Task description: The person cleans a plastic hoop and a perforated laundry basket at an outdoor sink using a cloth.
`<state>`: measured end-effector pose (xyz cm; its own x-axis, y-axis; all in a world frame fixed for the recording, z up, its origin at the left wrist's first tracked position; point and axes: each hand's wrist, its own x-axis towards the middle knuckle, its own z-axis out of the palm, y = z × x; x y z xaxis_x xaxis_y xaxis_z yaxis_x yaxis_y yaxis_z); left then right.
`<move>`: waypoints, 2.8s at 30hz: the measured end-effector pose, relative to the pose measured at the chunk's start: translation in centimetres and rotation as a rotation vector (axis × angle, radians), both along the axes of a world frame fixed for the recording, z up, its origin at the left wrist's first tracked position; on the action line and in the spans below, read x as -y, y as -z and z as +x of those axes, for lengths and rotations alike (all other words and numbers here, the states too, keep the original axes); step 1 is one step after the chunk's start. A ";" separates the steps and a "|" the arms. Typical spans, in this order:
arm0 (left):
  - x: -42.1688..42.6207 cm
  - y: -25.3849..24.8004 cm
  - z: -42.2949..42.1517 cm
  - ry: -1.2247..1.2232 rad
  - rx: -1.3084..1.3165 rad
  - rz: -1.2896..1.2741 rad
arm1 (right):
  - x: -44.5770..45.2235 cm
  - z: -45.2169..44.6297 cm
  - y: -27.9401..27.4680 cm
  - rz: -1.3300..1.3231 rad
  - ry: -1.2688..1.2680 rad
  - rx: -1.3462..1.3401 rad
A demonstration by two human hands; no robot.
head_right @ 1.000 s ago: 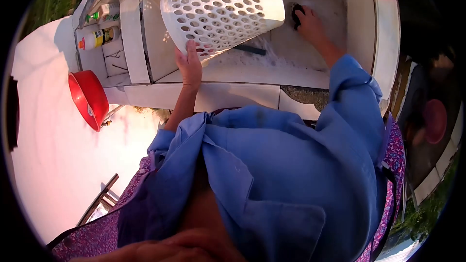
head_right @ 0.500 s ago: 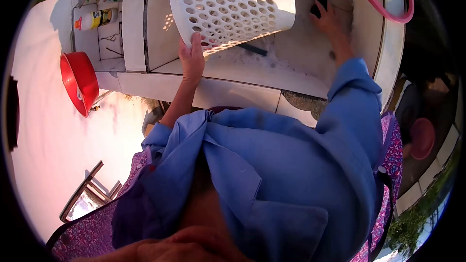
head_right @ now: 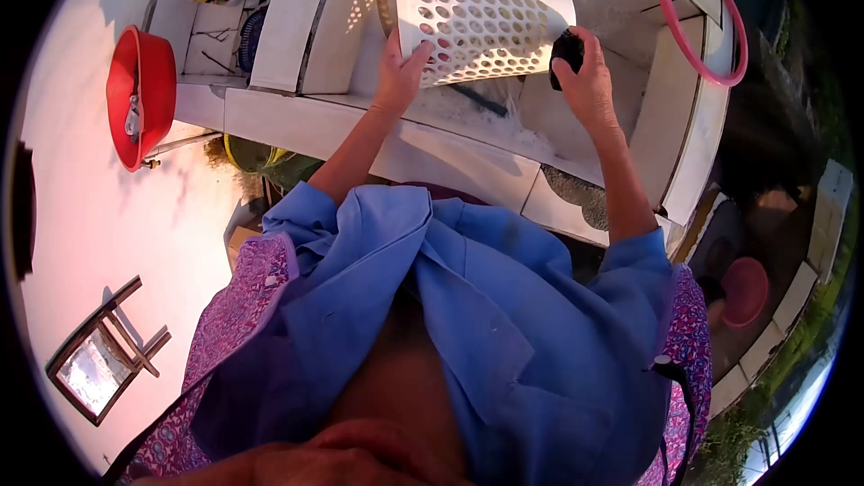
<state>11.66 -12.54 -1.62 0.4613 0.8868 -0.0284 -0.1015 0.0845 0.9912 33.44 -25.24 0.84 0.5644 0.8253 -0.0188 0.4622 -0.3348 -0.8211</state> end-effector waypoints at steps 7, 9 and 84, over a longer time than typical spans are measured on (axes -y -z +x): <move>-0.6 1.2 -0.3 0.177 0.020 0.101 | -6.8 -12.1 -2.2 0.394 -0.138 -0.032; -0.7 3.2 -0.7 0.156 0.093 0.135 | -9.4 -13.7 0.5 0.437 -0.124 0.375; -2.2 -0.2 -3.7 0.452 -0.061 -0.365 | -7.4 -2.0 5.5 0.194 0.287 0.730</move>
